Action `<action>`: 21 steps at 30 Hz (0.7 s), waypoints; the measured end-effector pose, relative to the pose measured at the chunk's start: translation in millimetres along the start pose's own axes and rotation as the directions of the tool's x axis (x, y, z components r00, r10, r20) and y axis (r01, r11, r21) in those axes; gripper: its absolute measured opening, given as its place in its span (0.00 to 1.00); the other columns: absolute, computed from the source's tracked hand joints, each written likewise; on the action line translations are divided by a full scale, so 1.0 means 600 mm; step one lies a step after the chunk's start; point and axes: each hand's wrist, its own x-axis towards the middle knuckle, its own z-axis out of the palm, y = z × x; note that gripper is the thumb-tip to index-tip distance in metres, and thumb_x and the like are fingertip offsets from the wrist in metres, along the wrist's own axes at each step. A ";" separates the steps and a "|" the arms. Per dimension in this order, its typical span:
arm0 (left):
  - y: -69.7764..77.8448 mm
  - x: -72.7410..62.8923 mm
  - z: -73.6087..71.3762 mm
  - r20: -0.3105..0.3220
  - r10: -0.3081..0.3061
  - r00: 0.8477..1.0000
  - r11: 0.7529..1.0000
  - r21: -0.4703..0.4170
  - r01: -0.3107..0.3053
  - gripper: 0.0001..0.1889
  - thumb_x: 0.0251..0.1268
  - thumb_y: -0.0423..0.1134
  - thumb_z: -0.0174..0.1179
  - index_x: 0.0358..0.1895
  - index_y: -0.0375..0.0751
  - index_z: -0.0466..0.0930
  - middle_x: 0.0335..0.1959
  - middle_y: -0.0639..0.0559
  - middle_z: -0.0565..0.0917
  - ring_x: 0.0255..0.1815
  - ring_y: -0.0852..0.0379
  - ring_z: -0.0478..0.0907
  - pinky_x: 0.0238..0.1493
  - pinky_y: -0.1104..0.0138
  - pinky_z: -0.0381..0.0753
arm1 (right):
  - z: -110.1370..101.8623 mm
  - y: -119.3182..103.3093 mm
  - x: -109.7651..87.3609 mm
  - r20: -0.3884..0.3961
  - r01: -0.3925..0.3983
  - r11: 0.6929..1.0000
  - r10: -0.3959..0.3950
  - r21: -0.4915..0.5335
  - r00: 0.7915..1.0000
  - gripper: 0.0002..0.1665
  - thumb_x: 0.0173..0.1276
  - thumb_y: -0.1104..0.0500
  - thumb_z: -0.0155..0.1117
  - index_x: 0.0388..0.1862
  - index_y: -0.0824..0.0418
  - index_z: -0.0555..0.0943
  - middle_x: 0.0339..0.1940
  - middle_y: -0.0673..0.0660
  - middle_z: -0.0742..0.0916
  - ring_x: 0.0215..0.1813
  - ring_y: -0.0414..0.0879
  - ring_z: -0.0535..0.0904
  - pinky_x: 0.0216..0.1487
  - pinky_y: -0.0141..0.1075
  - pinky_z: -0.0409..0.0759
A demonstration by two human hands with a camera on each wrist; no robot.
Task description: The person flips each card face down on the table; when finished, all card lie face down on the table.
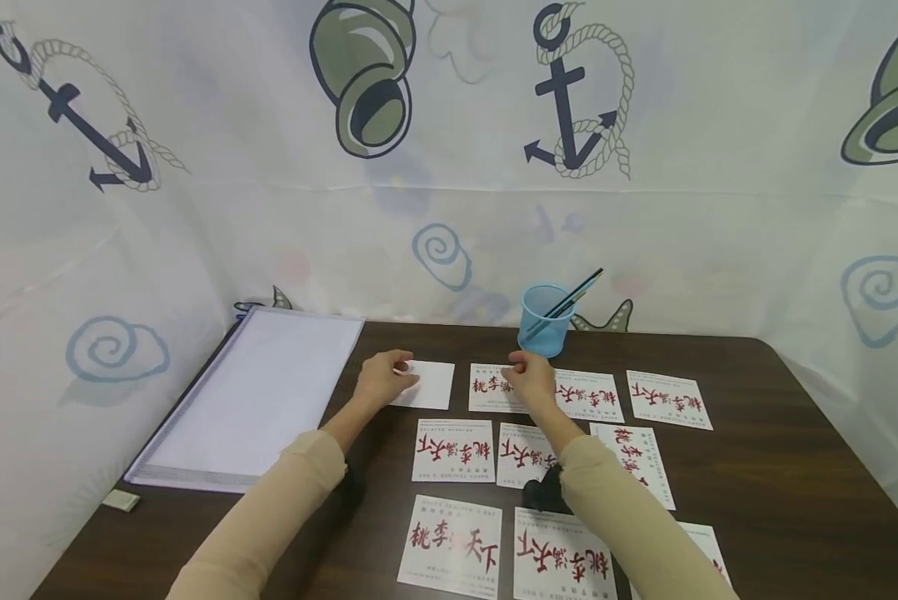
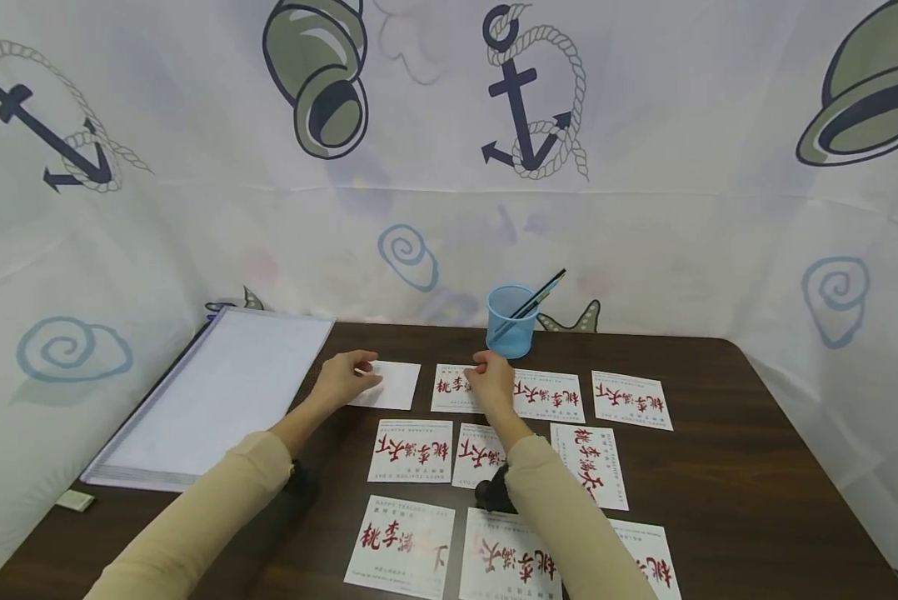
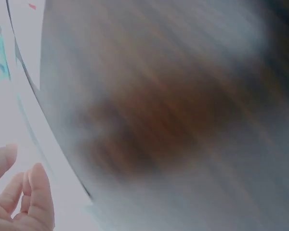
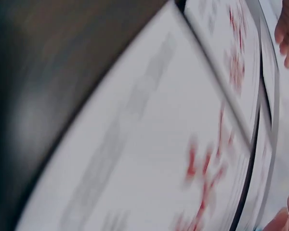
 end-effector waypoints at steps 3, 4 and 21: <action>0.025 0.008 0.020 0.085 0.018 0.996 0.996 -0.086 -0.011 0.25 0.56 0.37 0.66 0.58 0.35 0.75 0.44 0.43 0.82 0.42 0.49 0.81 0.37 0.65 0.79 | -0.024 0.023 0.009 0.000 -0.069 0.998 0.069 0.016 0.998 0.18 0.60 0.66 0.64 0.50 0.71 0.79 0.34 0.62 0.82 0.38 0.51 0.76 0.37 0.36 0.74; 0.034 0.010 0.027 0.115 0.015 0.993 0.994 -0.111 -0.002 0.26 0.56 0.37 0.66 0.59 0.35 0.73 0.45 0.42 0.81 0.41 0.49 0.82 0.37 0.65 0.80 | -0.029 0.029 0.011 0.005 -0.080 0.996 0.080 0.024 0.997 0.19 0.60 0.66 0.64 0.51 0.72 0.78 0.35 0.62 0.81 0.38 0.52 0.76 0.36 0.35 0.74; 0.085 0.038 0.088 0.248 0.006 0.969 0.997 -0.076 0.013 0.34 0.51 0.36 0.70 0.64 0.36 0.68 0.40 0.46 0.79 0.34 0.55 0.80 0.41 0.65 0.79 | -0.041 0.059 0.023 0.075 -0.122 0.989 0.128 -0.080 0.989 0.27 0.57 0.65 0.68 0.55 0.71 0.75 0.34 0.60 0.79 0.35 0.49 0.75 0.28 0.35 0.75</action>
